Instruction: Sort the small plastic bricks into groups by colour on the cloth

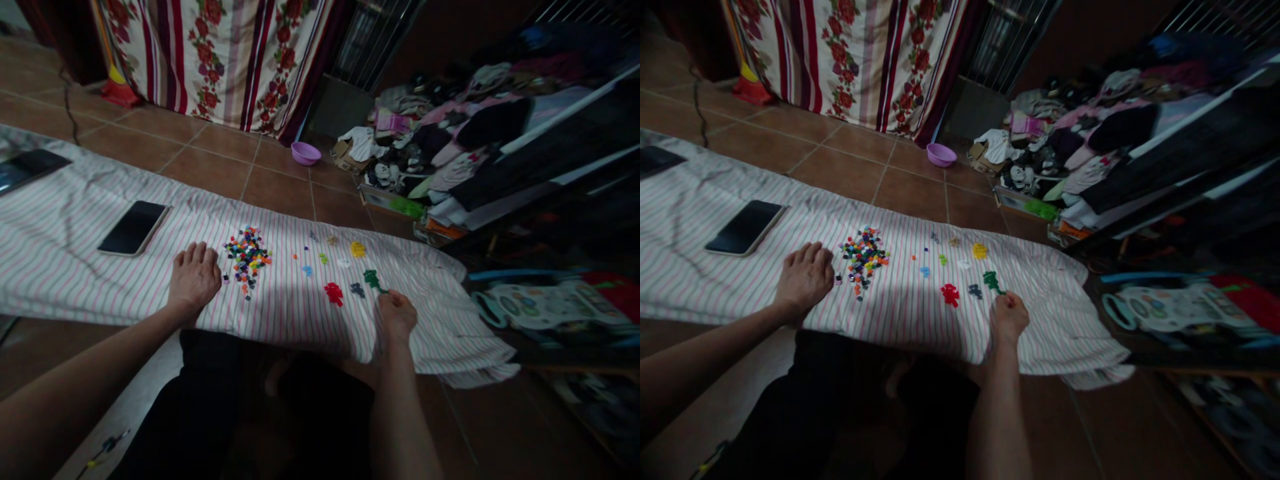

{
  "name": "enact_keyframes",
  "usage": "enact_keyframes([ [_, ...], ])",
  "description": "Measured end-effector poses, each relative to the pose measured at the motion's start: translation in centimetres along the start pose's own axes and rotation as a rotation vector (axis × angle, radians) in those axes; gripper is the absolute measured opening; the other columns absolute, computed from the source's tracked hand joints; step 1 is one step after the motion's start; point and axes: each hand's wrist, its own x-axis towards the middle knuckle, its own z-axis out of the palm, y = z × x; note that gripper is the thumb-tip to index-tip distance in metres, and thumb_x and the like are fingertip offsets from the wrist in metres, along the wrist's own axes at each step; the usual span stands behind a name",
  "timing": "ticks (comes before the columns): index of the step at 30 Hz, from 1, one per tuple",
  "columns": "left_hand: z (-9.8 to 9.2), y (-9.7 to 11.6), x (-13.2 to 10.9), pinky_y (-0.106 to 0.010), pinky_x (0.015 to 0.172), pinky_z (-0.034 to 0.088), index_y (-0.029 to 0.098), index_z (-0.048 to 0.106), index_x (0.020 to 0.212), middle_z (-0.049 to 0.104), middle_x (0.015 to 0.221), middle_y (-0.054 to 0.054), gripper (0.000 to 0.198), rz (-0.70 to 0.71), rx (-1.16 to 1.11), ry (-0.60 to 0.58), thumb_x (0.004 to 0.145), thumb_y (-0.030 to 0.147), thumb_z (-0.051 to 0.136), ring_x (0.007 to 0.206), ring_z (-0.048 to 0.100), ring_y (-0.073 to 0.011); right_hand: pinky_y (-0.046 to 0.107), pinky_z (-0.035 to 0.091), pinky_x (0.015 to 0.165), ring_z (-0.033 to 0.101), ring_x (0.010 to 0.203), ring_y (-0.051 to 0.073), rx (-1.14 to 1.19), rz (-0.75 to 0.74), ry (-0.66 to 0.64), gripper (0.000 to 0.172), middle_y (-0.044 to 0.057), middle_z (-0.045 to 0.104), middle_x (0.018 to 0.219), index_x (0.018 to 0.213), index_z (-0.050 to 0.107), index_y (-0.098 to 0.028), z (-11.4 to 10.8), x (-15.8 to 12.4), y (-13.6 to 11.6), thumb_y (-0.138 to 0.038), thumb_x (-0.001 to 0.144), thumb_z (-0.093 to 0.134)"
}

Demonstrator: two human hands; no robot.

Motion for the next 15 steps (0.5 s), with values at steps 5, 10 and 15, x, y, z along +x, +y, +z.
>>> enact_keyframes([
  [5,0.0,0.0,0.0,-0.050,0.107,0.033,0.018,0.056,0.116,0.053,0.139,-0.017,0.036,0.000,-0.001,0.005,0.093,0.029,0.031,0.135,0.042,-0.0329,0.041,0.052,0.085,0.065,0.082,0.027,-0.157,0.020,0.019,0.036,0.010,0.070,0.075,0.085,0.074,-0.015,0.5,-0.1,-0.5,-0.031,0.063,0.049],
  [10,0.0,0.1,0.1,-0.051,0.108,0.031,0.016,0.056,0.116,0.052,0.140,-0.019,0.037,-0.009,-0.057,-0.005,0.092,0.028,0.030,0.136,0.040,-0.0343,0.042,0.051,0.088,0.065,0.083,0.028,-0.171,-0.047,-0.008,0.041,0.013,0.072,0.078,0.091,0.076,-0.014,0.9,0.2,-0.7,-0.029,0.067,0.047],
  [15,-0.1,0.1,0.1,-0.051,0.108,0.032,0.018,0.056,0.115,0.053,0.139,-0.017,0.035,-0.016,-0.046,-0.013,0.092,0.029,0.032,0.135,0.040,-0.0335,0.045,0.049,0.093,0.065,0.090,0.028,-0.136,-0.078,-0.051,0.045,0.014,0.073,0.088,0.098,0.076,-0.013,1.1,0.3,-0.7,-0.028,0.069,0.046],
])
